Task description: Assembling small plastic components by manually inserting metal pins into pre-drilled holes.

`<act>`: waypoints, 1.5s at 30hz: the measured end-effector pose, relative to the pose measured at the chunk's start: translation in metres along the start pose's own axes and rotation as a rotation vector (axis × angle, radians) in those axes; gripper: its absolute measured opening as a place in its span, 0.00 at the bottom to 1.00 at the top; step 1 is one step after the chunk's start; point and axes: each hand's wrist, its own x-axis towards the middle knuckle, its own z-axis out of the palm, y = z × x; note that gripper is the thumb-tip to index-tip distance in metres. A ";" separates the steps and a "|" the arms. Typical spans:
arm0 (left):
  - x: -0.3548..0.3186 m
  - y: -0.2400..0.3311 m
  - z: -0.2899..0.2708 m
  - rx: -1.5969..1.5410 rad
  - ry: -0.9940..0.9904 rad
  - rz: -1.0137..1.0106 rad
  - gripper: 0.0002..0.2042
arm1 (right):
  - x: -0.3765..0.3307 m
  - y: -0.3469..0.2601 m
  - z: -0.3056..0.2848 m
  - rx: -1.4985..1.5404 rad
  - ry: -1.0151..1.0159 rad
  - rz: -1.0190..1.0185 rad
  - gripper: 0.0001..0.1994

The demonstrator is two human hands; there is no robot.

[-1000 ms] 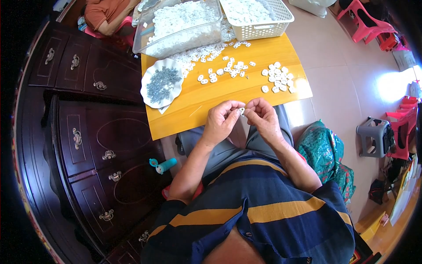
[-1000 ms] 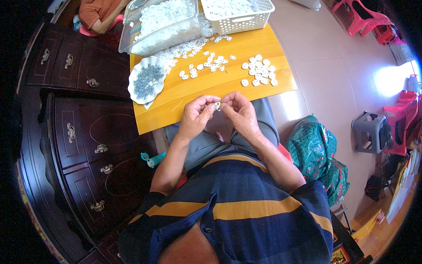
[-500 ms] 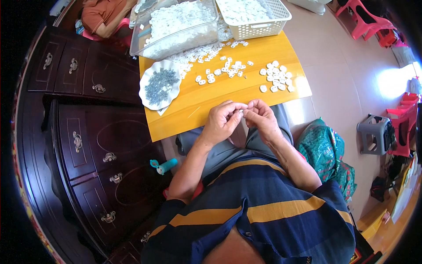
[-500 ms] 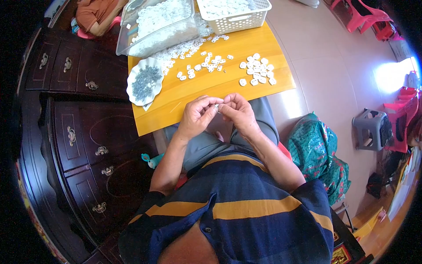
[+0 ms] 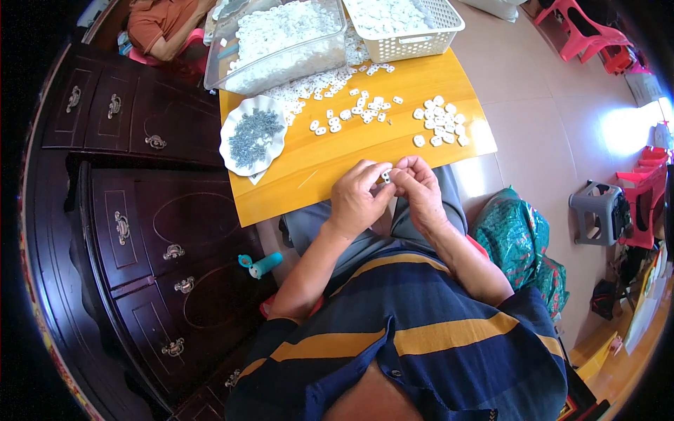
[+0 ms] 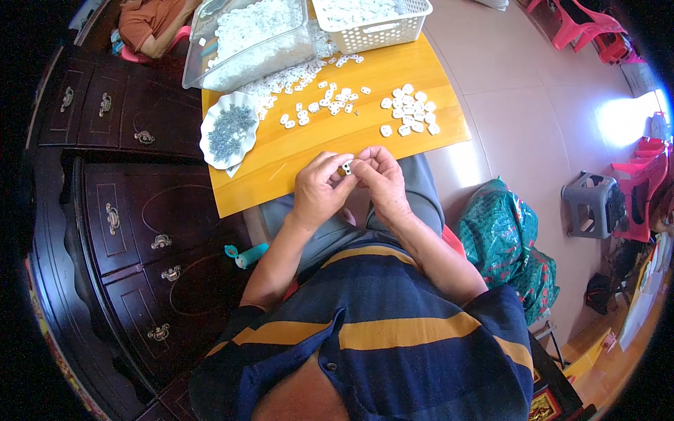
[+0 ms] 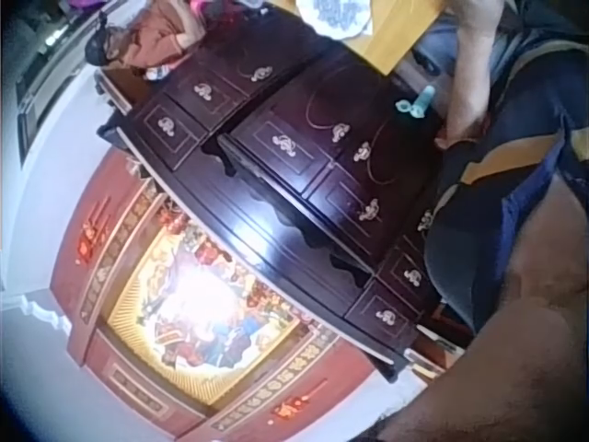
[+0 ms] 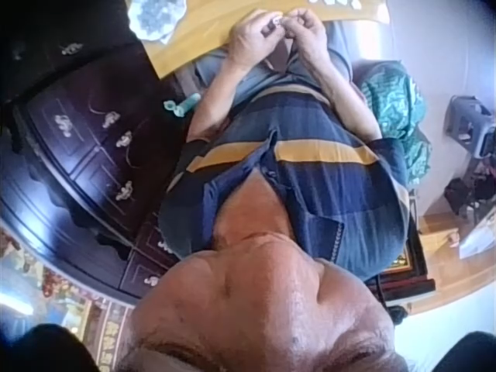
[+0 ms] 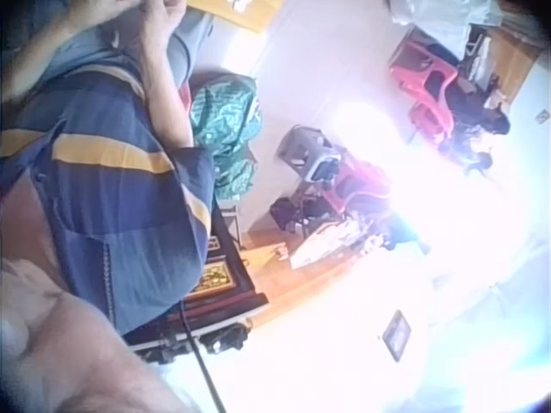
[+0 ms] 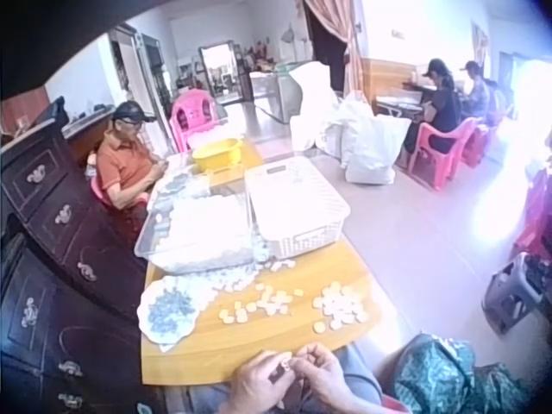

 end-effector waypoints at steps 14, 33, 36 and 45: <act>0.000 -0.001 -0.003 -0.069 -0.039 0.004 0.14 | 0.000 -0.004 -0.009 -0.002 -0.027 0.096 0.05; 0.006 0.002 0.003 -0.192 -0.028 -0.026 0.19 | 0.006 -0.010 -0.004 -0.078 0.013 -0.185 0.05; 0.009 -0.007 0.005 -0.214 -0.020 -0.028 0.22 | 0.012 -0.021 -0.020 -0.443 0.049 -0.308 0.04; 0.048 -0.024 0.008 0.311 0.039 0.095 0.21 | 0.036 -0.062 -0.045 -1.022 0.232 -0.564 0.04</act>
